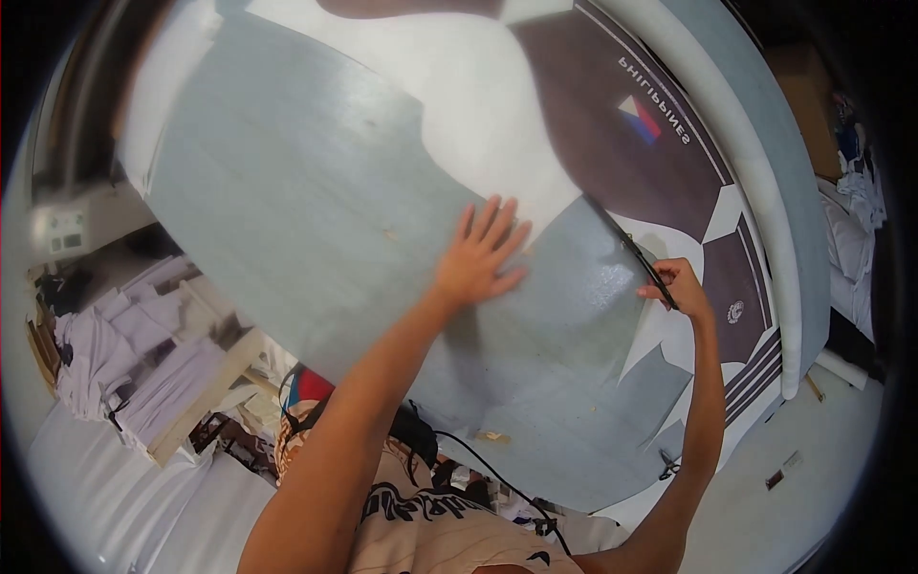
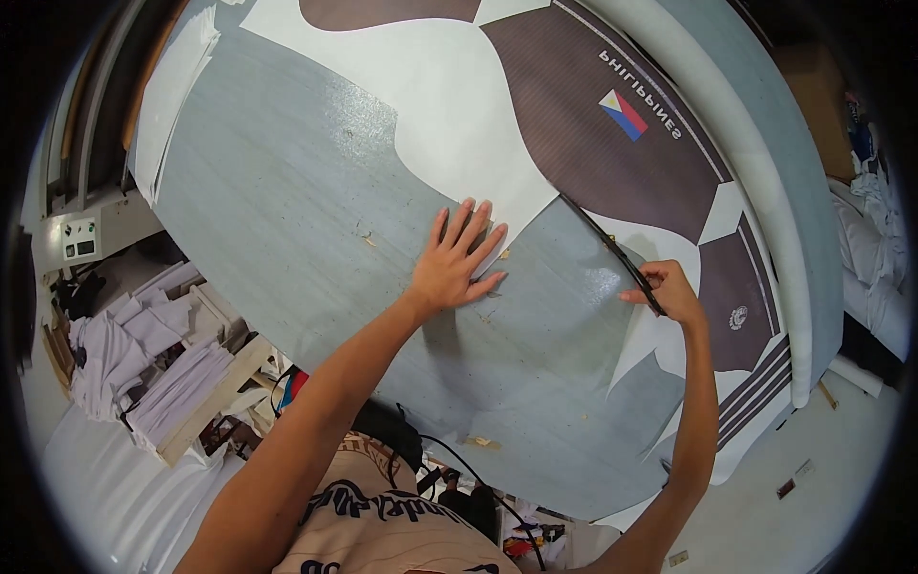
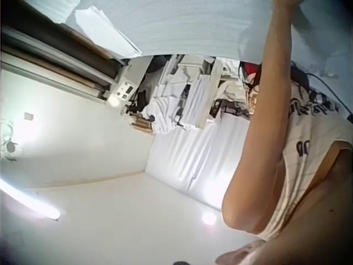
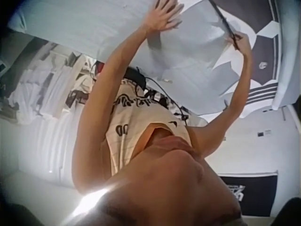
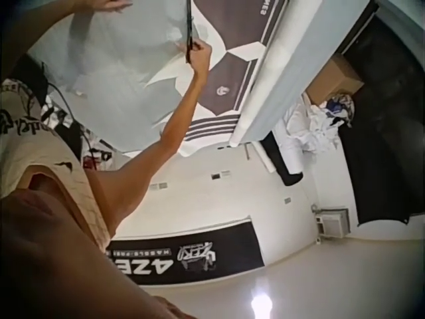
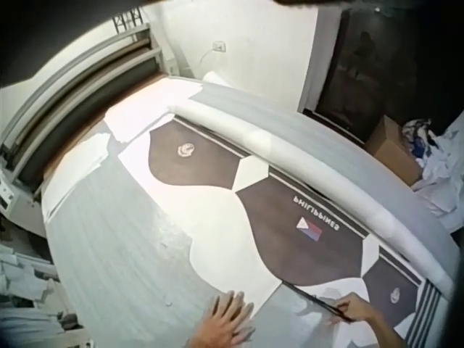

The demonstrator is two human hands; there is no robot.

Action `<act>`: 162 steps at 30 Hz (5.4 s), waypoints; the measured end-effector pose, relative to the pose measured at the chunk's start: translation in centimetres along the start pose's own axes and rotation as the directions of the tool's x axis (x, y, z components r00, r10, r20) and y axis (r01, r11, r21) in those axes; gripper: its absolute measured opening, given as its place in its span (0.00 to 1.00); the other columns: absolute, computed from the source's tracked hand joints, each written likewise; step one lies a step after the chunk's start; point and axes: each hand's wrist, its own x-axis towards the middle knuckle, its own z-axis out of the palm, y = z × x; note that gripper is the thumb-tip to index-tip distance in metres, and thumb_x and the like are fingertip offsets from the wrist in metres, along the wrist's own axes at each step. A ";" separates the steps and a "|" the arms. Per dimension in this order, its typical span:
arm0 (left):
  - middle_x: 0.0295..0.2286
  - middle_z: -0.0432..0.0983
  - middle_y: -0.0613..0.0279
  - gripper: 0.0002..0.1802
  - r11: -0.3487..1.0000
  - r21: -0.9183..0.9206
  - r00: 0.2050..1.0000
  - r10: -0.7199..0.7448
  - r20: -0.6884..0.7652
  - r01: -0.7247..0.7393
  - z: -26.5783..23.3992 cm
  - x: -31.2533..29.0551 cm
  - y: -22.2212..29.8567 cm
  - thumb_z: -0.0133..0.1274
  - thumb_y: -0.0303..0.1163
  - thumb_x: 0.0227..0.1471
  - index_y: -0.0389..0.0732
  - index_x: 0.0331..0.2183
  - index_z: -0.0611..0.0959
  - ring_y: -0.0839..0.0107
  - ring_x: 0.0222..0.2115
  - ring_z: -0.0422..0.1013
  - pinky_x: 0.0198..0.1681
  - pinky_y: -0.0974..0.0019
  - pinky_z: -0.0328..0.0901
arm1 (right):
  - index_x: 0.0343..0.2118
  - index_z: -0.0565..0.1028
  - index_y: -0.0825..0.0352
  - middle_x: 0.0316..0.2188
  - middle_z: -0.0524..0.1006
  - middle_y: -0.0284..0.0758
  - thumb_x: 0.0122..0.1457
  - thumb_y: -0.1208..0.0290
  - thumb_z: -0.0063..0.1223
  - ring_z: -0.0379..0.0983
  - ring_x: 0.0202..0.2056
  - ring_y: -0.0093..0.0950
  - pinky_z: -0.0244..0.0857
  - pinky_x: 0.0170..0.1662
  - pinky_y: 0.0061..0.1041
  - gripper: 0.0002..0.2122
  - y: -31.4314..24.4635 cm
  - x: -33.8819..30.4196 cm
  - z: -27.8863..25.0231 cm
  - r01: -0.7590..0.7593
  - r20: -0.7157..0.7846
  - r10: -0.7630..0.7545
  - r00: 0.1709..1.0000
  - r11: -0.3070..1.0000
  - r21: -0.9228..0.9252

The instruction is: Cutting out printed clothing patterns from a large sheet using scissors.

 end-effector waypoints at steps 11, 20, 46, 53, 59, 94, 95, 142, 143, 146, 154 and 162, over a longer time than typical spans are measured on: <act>0.67 0.48 0.52 0.38 1.000 0.013 1.000 0.009 0.020 -0.009 0.0 -0.1 -0.1 0.48 0.57 0.56 0.52 0.64 0.65 0.49 0.68 0.45 0.67 0.40 0.41 | 0.20 0.73 0.66 0.11 0.65 0.22 0.50 0.69 0.72 0.58 0.12 0.12 0.48 0.15 0.16 0.15 -0.1 0.7 2.0 0.025 0.031 -0.029 0.999 0.991 0.129; 0.67 0.49 0.51 0.39 1.000 0.021 1.000 0.012 0.016 -0.012 0.0 0.0 -0.2 0.48 0.58 0.56 0.52 0.64 0.66 0.49 0.68 0.45 0.67 0.40 0.41 | 0.20 0.71 0.65 0.13 0.66 0.23 0.54 0.69 0.69 0.57 0.12 0.11 0.48 0.15 0.15 0.14 -1.9 2.1 6.3 0.087 -0.055 -0.077 0.996 0.972 0.217; 0.66 0.51 0.50 0.38 0.999 -0.044 1.000 0.017 0.002 -0.017 -0.1 0.2 -0.5 0.51 0.56 0.55 0.51 0.62 0.69 0.48 0.67 0.48 0.66 0.39 0.43 | 0.22 0.74 0.65 0.12 0.67 0.23 0.56 0.61 0.67 0.60 0.10 0.12 0.50 0.12 0.16 0.16 -13.4 11.1 14.7 0.246 -0.316 -0.053 0.947 0.753 0.610; 0.66 0.51 0.50 0.38 0.999 -0.049 1.000 0.015 0.012 -0.014 -0.7 0.3 -0.5 0.51 0.56 0.55 0.50 0.62 0.68 0.47 0.67 0.47 0.66 0.38 0.43 | 0.17 0.71 0.63 0.10 0.66 0.23 0.56 0.60 0.67 0.59 0.09 0.12 0.49 0.12 0.16 0.18 -15.7 12.0 10.8 0.230 -0.289 -0.098 0.952 0.854 0.466; 0.66 0.51 0.50 0.38 0.998 -0.065 1.000 0.010 0.022 -0.009 -0.7 0.2 -0.5 0.51 0.56 0.55 0.50 0.62 0.67 0.47 0.67 0.47 0.66 0.39 0.43 | 0.17 0.70 0.62 0.10 0.64 0.22 0.55 0.57 0.68 0.58 0.10 0.12 0.49 0.13 0.16 0.20 -16.8 12.9 8.0 0.221 -0.222 -0.142 0.965 0.895 0.388; 0.67 0.50 0.52 0.38 0.999 -0.040 0.999 0.012 -0.043 -0.013 -1.9 -0.3 -0.4 0.43 0.58 0.60 0.50 0.65 0.64 0.52 0.68 0.46 0.68 0.44 0.40 | 0.17 0.71 0.62 0.11 0.66 0.24 0.53 0.63 0.68 0.58 0.10 0.13 0.47 0.15 0.17 0.17 -26.4 21.0 -7.1 0.138 0.147 -0.113 0.983 0.974 -0.178; 0.67 0.50 0.52 0.38 1.000 -0.025 1.000 0.007 0.006 -0.007 -2.0 -0.3 -0.4 0.43 0.58 0.60 0.50 0.65 0.64 0.52 0.68 0.46 0.68 0.44 0.40 | 0.17 0.71 0.62 0.11 0.66 0.24 0.53 0.63 0.68 0.58 0.10 0.13 0.47 0.15 0.17 0.17 -26.7 21.4 -7.6 0.144 0.144 -0.118 0.983 0.972 -0.183; 0.67 0.49 0.50 0.38 0.995 -0.095 1.000 0.027 0.001 -0.027 -1.7 -0.3 -1.0 0.46 0.56 0.59 0.48 0.65 0.63 0.50 0.68 0.45 0.67 0.43 0.42 | 0.16 0.72 0.60 0.12 0.67 0.24 0.44 0.62 0.73 0.62 0.13 0.16 0.55 0.18 0.21 0.16 -34.2 28.8 -10.3 0.146 0.330 0.001 0.944 0.896 -0.419; 0.67 0.49 0.50 0.38 0.995 -0.092 0.999 0.025 -0.040 -0.028 -1.6 -0.3 -1.0 0.46 0.56 0.59 0.48 0.65 0.63 0.50 0.68 0.45 0.67 0.43 0.42 | 0.16 0.72 0.60 0.12 0.67 0.24 0.45 0.62 0.73 0.61 0.13 0.17 0.55 0.18 0.21 0.16 -34.3 28.9 -10.3 0.145 0.333 0.007 0.943 0.893 -0.426; 0.67 0.49 0.50 0.38 0.995 -0.099 0.999 0.026 -0.046 -0.031 -1.5 -0.4 -1.0 0.46 0.56 0.59 0.48 0.65 0.62 0.50 0.68 0.45 0.67 0.43 0.42 | 0.16 0.72 0.61 0.12 0.66 0.24 0.46 0.62 0.72 0.61 0.13 0.17 0.55 0.17 0.21 0.16 -34.4 29.0 -10.2 0.147 0.346 0.006 0.938 0.899 -0.412; 0.67 0.49 0.50 0.38 0.995 -0.091 1.000 0.030 0.007 -0.029 -1.6 -0.3 -1.0 0.45 0.56 0.60 0.47 0.65 0.63 0.50 0.68 0.46 0.67 0.43 0.43 | 0.19 0.75 0.63 0.12 0.66 0.25 0.48 0.62 0.71 0.61 0.13 0.17 0.56 0.17 0.22 0.15 -34.5 29.5 -10.7 0.176 0.386 -0.009 0.922 0.900 -0.399; 0.67 0.50 0.50 0.38 0.993 -0.115 1.000 0.028 -0.010 -0.029 -1.7 -0.3 -1.1 0.46 0.55 0.59 0.47 0.64 0.63 0.50 0.68 0.46 0.66 0.43 0.43 | 0.26 0.79 0.66 0.13 0.67 0.25 0.54 0.56 0.65 0.62 0.14 0.17 0.56 0.17 0.21 0.15 -33.1 29.7 -10.7 0.149 0.426 -0.004 0.905 0.939 -0.308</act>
